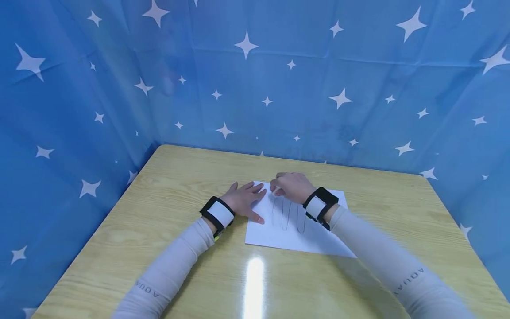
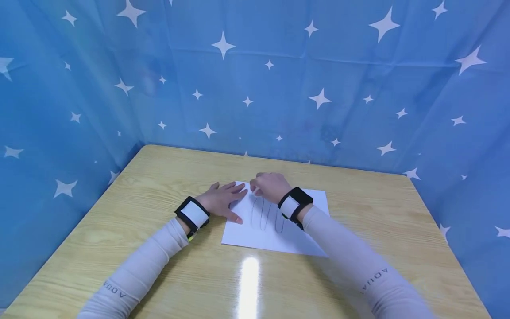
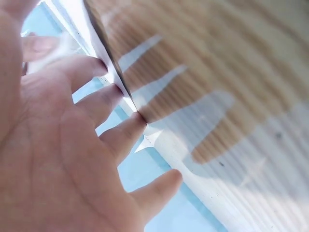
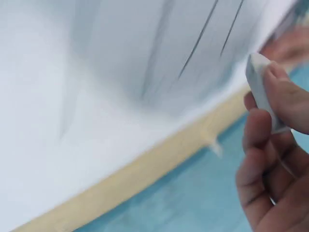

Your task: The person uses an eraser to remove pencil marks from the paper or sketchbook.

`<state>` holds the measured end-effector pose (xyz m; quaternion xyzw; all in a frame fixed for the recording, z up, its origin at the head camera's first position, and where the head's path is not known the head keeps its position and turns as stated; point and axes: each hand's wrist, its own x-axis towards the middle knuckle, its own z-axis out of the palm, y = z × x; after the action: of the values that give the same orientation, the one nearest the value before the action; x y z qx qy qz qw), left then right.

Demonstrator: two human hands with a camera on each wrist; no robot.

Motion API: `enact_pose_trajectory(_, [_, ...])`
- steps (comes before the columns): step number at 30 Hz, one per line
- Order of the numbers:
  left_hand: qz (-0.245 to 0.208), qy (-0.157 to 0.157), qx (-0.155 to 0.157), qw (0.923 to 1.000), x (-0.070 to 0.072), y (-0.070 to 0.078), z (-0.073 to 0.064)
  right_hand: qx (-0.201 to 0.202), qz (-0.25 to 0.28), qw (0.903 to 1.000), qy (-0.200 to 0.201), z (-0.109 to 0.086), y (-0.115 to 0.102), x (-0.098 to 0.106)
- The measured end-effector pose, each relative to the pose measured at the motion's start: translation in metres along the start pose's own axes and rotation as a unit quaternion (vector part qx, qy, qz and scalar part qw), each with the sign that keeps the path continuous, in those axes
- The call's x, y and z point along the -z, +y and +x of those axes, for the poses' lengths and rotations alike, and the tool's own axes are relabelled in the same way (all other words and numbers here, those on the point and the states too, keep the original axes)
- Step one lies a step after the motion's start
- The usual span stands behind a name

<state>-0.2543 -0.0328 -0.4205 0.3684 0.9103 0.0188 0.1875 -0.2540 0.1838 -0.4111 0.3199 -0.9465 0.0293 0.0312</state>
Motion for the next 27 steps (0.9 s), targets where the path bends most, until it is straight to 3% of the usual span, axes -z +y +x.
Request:
enact_pose_trajectory(4, [-0.007,0.014,-0.004,0.9999,-0.001,0.001,0.002,0.015,-0.044,0.9989,-0.001,0.000,-0.005,-0.003])
enact_pose_trajectory(11, [0.005,0.022,0.005,0.9997,0.013,-0.007,-0.005,-0.029,-0.047,0.9985,-0.002,-0.044,0.029,0.016])
enact_pose_trajectory(14, [0.004,0.018,0.007,0.9998,0.014,-0.011,-0.005,-0.039,-0.039,0.9984,-0.013,-0.051,0.037,0.017])
enact_pose_trajectory(18, [0.004,0.017,0.005,0.9998,0.007,-0.013,-0.002,-0.047,-0.027,0.9984,-0.019,-0.030,0.028,0.011])
enact_pose_trajectory(23, [-0.006,0.004,-0.005,1.0000,-0.003,-0.008,0.002,0.009,-0.029,0.9995,-0.008,0.005,-0.005,-0.004])
enact_pose_trajectory(27, [-0.009,0.010,-0.001,0.9999,-0.002,-0.006,0.004,0.034,-0.052,0.9980,-0.006,0.009,-0.011,-0.005])
